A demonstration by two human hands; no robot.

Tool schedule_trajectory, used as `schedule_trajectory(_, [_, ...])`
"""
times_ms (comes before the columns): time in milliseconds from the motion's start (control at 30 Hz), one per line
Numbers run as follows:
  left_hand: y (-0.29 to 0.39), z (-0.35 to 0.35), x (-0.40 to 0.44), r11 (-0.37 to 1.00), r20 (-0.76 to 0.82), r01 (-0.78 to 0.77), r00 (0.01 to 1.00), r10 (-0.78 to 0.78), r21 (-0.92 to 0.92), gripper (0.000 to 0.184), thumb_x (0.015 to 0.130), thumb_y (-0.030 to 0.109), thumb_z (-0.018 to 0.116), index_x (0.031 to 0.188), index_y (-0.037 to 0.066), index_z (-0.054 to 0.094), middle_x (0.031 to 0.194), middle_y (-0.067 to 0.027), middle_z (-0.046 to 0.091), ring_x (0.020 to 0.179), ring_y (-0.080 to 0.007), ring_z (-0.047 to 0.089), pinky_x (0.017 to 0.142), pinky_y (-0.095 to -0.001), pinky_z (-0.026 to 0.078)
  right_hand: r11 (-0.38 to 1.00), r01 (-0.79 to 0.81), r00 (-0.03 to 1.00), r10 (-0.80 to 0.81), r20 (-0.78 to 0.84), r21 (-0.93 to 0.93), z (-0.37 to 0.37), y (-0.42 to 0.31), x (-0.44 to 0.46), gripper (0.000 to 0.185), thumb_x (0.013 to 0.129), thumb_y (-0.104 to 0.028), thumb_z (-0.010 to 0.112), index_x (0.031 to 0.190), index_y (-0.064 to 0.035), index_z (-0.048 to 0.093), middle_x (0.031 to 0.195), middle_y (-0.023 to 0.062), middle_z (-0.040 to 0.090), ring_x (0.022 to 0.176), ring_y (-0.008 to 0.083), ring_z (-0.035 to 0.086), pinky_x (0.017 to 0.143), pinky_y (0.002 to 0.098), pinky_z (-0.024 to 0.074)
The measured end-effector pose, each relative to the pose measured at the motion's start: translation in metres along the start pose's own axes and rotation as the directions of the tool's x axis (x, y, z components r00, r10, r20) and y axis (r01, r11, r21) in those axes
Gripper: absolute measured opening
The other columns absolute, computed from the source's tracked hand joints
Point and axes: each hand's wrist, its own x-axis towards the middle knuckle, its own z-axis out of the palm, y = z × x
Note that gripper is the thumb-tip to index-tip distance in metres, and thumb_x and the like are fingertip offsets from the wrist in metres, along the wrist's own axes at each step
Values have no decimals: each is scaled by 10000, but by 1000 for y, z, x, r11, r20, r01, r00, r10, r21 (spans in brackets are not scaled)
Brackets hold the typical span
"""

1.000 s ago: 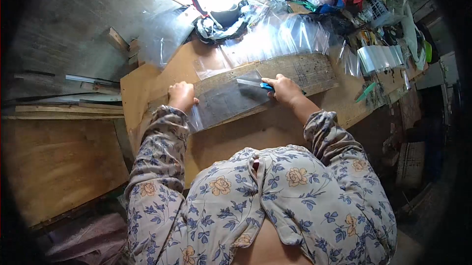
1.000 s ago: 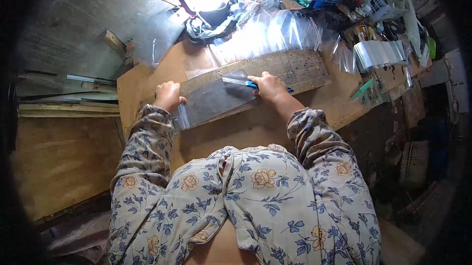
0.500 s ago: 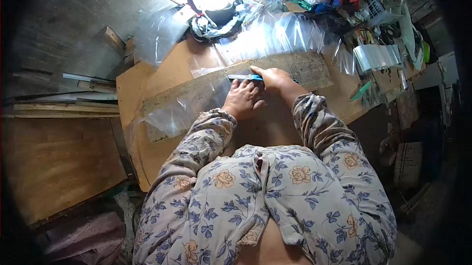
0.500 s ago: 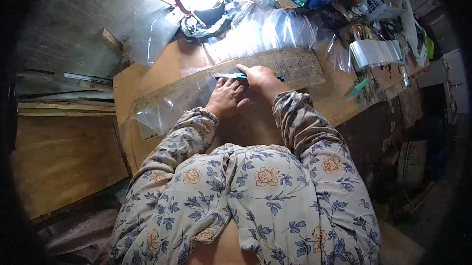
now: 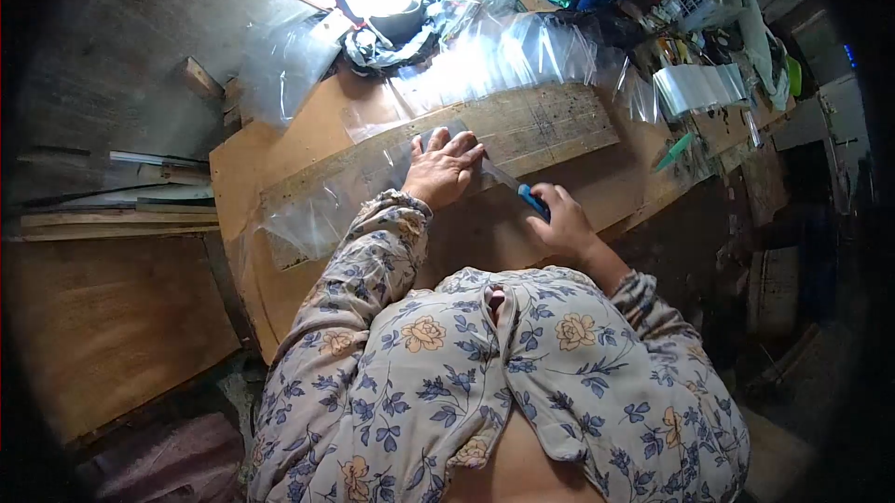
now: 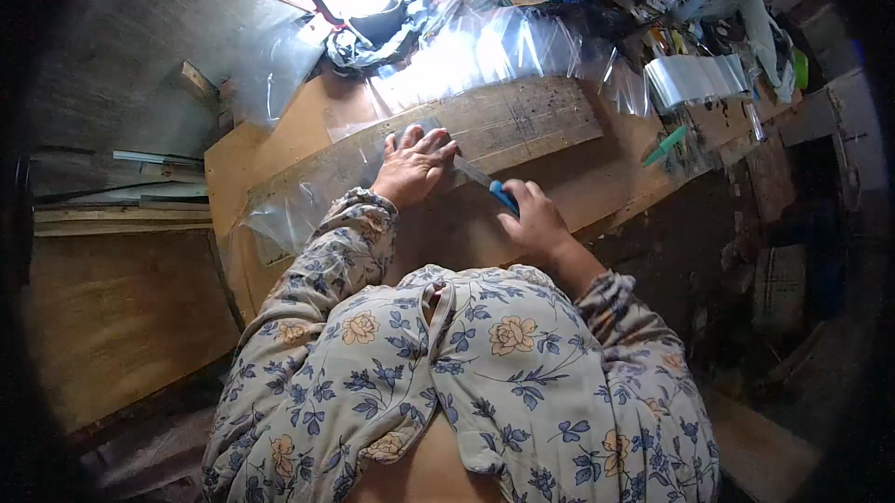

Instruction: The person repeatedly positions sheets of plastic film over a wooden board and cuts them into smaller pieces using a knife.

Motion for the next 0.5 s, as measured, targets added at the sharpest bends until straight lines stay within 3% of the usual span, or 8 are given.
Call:
schedule_trajectory(67, [-3, -6, 2, 996, 21, -59, 998, 58, 68, 423, 821, 289, 370, 1234, 270, 460, 1340, -3, 335, 1262, -283, 229, 986, -583, 104, 1000, -10, 1000, 10, 6, -18, -2, 2, -18, 388, 711, -111, 598, 1071, -67, 459, 971, 170, 527, 889, 356, 534, 769, 413, 438])
schedule_trajectory(133, [-5, -3, 3, 993, -23, -86, 996, 88, 84, 401, 820, 277, 386, 1209, 294, 483, 1314, 4, 359, 1242, -275, 256, 986, -583, 97, 995, 91, 994, -88, -69, 35, 5, 9, -26, 304, 731, -87, 554, 1030, -72, 498, 949, 162, 522, 862, 355, 533, 742, 418, 444])
schedule_trajectory(333, [-9, 7, 5, 992, -45, -76, 996, 81, 99, 383, 831, 294, 434, 1210, 331, 469, 1331, 24, 337, 1274, -287, 214, 969, -604, 113, 998, 53, 992, -50, -116, 19, 20, 7, -22, 314, 736, -85, 555, 1046, -75, 504, 978, 153, 512, 865, 341, 539, 731, 417, 453])
schedule_trajectory(500, [-9, 13, 3, 986, -82, -89, 991, 102, 142, 466, 825, 313, 458, 1281, 255, 384, 1352, 13, 317, 1284, -280, 206, 976, -588, 135, 996, 86, 982, -87, -166, -9, 37, 6, 0, 314, 749, -117, 577, 1051, -73, 500, 963, 150, 492, 838, 345, 546, 720, 424, 460])
